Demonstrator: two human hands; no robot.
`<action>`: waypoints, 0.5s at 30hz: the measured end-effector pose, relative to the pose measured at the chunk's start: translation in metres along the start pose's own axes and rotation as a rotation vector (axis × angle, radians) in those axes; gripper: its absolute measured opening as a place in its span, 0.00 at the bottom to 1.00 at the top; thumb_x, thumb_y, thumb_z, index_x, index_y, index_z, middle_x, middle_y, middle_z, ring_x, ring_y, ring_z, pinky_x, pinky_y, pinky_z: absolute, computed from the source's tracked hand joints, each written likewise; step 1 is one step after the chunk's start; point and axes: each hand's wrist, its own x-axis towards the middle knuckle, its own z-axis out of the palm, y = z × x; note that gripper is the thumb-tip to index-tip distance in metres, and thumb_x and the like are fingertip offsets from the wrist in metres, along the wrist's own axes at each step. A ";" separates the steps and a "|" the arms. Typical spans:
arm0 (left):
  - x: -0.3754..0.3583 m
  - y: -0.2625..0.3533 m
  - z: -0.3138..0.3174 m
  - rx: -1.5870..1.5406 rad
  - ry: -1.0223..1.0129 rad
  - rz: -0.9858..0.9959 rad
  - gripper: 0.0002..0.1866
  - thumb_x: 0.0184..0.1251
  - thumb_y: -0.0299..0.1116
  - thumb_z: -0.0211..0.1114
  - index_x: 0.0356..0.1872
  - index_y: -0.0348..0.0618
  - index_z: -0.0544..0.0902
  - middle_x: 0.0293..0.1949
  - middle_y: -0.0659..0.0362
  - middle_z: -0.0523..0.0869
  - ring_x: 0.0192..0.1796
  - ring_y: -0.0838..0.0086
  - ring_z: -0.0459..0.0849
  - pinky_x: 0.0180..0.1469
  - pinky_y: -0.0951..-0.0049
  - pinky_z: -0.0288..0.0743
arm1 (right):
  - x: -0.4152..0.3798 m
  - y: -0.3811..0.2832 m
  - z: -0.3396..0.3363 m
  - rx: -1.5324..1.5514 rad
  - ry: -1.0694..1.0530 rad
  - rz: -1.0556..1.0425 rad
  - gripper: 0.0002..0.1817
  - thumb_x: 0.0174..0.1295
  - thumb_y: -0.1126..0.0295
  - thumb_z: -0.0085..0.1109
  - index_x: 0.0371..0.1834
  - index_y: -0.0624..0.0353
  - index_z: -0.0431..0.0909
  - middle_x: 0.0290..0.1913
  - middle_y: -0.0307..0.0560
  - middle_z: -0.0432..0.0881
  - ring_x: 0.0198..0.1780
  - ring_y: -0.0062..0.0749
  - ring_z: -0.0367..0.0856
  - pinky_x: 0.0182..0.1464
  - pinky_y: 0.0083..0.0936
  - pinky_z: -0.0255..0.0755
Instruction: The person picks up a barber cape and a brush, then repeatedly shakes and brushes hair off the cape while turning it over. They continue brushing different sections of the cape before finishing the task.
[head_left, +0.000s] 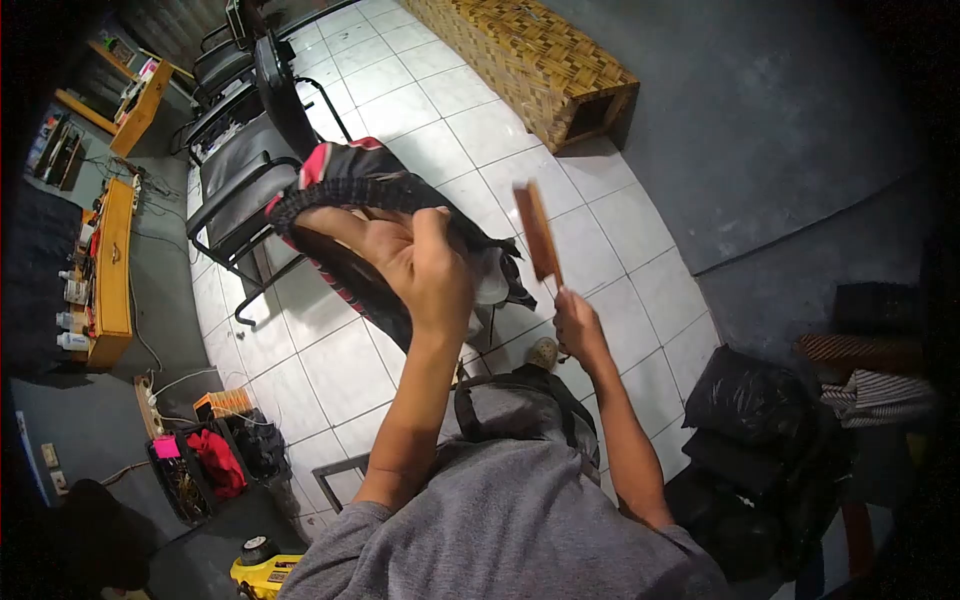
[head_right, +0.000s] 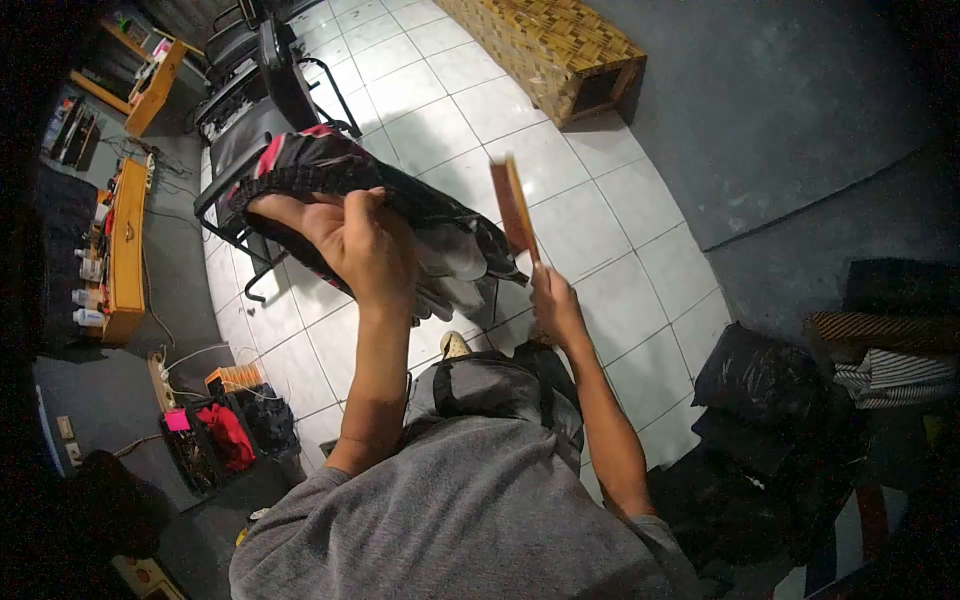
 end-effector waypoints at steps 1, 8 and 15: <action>-0.003 -0.001 0.004 0.014 -0.005 -0.001 0.23 0.49 0.15 0.50 0.46 0.39 0.52 0.30 0.60 0.65 0.27 0.81 0.65 0.33 0.81 0.61 | -0.017 -0.032 -0.001 0.003 0.004 0.000 0.19 0.64 0.52 0.37 0.28 0.56 0.66 0.17 0.38 0.67 0.17 0.25 0.68 0.18 0.22 0.62; -0.001 -0.024 0.013 0.151 -0.039 0.100 0.47 0.46 0.15 0.46 0.63 0.42 0.25 0.37 0.59 0.63 0.29 0.84 0.63 0.30 0.88 0.60 | -0.055 -0.050 0.015 0.314 -0.512 -0.156 0.19 0.66 0.51 0.32 0.30 0.54 0.62 0.15 0.33 0.56 0.12 0.16 0.52 0.13 0.16 0.51; 0.017 -0.017 0.008 -0.071 -0.031 -0.152 0.32 0.49 0.15 0.47 0.57 0.43 0.47 0.25 0.66 0.66 0.22 0.87 0.64 0.23 0.86 0.59 | 0.008 0.118 0.006 -0.974 -0.445 -0.329 0.14 0.58 0.66 0.41 0.37 0.65 0.73 0.31 0.60 0.74 0.36 0.52 0.75 0.39 0.42 0.68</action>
